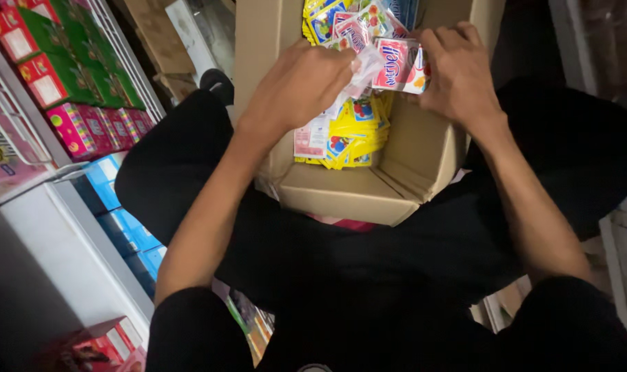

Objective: The person sits on the floor and repeatedly picks up small snack packets from a cardboard box, stacks them, and places them back into the box. The person also briefly places a stack of packets onto a nearby shelf before returning to the box.

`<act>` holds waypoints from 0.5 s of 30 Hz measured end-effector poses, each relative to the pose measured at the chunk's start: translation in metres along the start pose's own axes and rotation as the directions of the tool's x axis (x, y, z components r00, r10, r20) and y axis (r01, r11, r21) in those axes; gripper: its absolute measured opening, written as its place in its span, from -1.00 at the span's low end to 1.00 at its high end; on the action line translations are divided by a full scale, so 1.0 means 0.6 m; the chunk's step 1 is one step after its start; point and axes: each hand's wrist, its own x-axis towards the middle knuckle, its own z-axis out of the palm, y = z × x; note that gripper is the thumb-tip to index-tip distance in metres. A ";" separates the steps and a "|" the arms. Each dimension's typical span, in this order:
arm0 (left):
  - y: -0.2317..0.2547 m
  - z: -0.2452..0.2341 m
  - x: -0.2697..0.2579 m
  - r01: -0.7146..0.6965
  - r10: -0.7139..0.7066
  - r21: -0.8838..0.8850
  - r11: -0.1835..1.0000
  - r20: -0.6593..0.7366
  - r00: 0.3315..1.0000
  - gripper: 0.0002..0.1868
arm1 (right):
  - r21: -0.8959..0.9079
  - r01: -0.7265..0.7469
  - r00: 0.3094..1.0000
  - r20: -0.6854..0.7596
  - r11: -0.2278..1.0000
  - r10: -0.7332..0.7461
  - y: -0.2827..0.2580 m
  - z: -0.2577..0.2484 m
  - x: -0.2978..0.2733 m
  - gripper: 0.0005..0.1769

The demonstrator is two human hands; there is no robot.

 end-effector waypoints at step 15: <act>-0.025 -0.022 -0.009 0.069 -0.060 0.082 0.994 -0.105 0.993 -0.76 | -0.031 -0.004 1.000 0.023 1.000 0.005 0.005 -0.005 0.003 -0.17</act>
